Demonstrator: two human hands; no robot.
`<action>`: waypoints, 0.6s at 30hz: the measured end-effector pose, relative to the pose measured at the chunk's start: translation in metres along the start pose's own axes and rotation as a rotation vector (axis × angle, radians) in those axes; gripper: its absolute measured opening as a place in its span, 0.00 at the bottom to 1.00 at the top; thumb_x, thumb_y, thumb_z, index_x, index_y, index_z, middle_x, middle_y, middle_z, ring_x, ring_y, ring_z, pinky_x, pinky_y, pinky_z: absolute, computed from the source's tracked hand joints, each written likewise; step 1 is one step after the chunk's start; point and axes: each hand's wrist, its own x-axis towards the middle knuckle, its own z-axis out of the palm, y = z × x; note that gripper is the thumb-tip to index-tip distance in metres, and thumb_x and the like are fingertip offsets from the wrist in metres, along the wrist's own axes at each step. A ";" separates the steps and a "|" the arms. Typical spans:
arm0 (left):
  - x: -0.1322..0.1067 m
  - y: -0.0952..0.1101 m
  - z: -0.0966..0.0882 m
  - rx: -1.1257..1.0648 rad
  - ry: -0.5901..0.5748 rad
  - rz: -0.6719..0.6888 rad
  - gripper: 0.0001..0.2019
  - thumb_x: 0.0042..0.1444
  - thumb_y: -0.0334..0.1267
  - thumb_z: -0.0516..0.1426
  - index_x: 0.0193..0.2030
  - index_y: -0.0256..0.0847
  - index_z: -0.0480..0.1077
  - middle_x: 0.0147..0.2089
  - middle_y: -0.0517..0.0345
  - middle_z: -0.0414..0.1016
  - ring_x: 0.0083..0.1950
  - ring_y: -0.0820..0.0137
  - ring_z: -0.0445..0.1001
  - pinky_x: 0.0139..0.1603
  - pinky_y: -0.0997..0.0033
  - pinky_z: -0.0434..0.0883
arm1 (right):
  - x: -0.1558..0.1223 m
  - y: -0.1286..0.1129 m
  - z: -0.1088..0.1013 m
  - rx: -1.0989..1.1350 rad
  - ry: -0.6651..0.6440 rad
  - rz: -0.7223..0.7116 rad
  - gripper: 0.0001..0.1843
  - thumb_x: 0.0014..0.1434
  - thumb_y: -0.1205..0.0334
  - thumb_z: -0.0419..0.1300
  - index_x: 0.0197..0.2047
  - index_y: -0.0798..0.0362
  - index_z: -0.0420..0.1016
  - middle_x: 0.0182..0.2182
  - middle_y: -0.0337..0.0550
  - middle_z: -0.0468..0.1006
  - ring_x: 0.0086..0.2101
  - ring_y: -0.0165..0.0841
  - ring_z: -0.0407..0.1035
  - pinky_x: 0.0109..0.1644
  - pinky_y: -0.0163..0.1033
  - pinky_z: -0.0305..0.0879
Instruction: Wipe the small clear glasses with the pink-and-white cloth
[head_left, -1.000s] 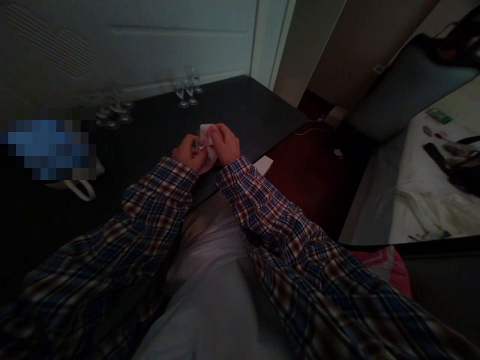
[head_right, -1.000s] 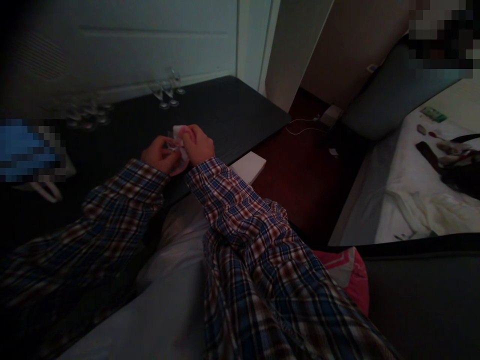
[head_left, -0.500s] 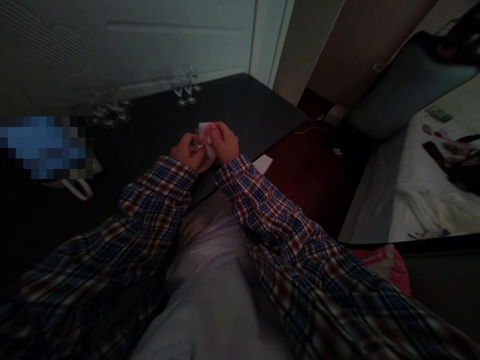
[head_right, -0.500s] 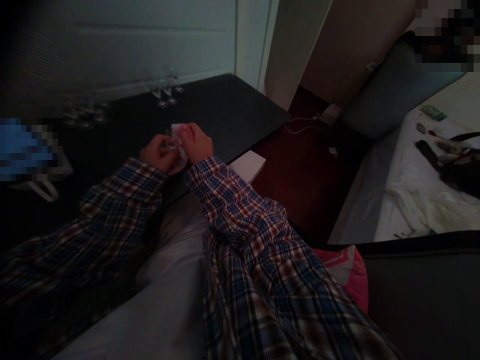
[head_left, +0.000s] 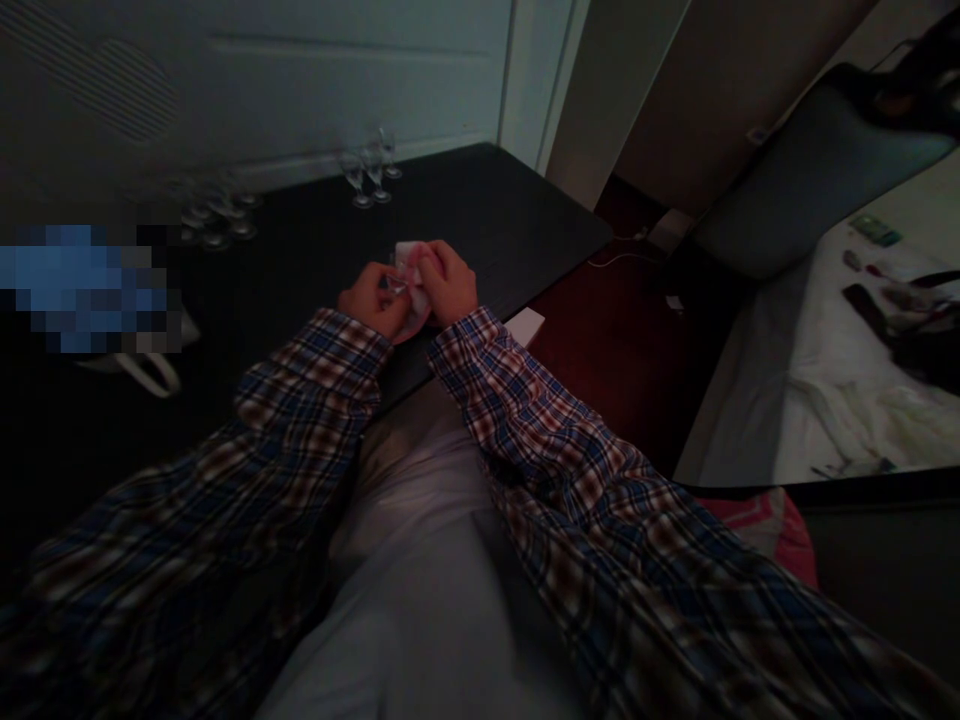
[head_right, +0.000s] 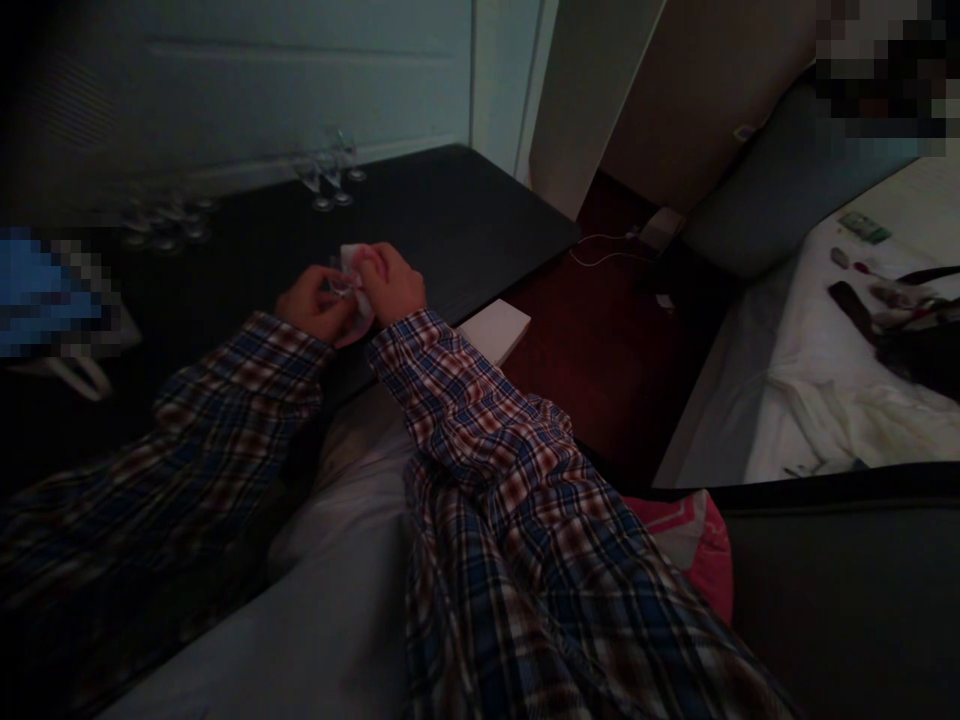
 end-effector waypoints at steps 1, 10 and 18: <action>0.000 -0.001 0.001 -0.003 0.005 0.006 0.18 0.52 0.40 0.55 0.50 0.39 0.68 0.39 0.56 0.78 0.35 0.69 0.74 0.33 0.75 0.67 | 0.000 0.000 0.000 -0.003 0.002 -0.002 0.14 0.63 0.54 0.48 0.37 0.53 0.69 0.31 0.38 0.70 0.42 0.32 0.69 0.55 0.44 0.64; 0.001 -0.001 0.002 -0.019 -0.002 -0.012 0.19 0.53 0.41 0.55 0.51 0.39 0.68 0.36 0.56 0.78 0.31 0.71 0.72 0.28 0.77 0.64 | 0.001 0.002 0.001 0.006 0.002 -0.014 0.14 0.64 0.53 0.48 0.39 0.54 0.69 0.33 0.39 0.71 0.44 0.33 0.69 0.56 0.44 0.63; 0.002 0.001 0.000 -0.001 -0.013 -0.012 0.21 0.52 0.41 0.56 0.53 0.36 0.68 0.40 0.54 0.77 0.33 0.71 0.71 0.32 0.76 0.65 | 0.001 0.001 0.000 -0.007 -0.002 -0.001 0.14 0.64 0.54 0.48 0.39 0.54 0.68 0.33 0.39 0.71 0.41 0.31 0.69 0.54 0.43 0.65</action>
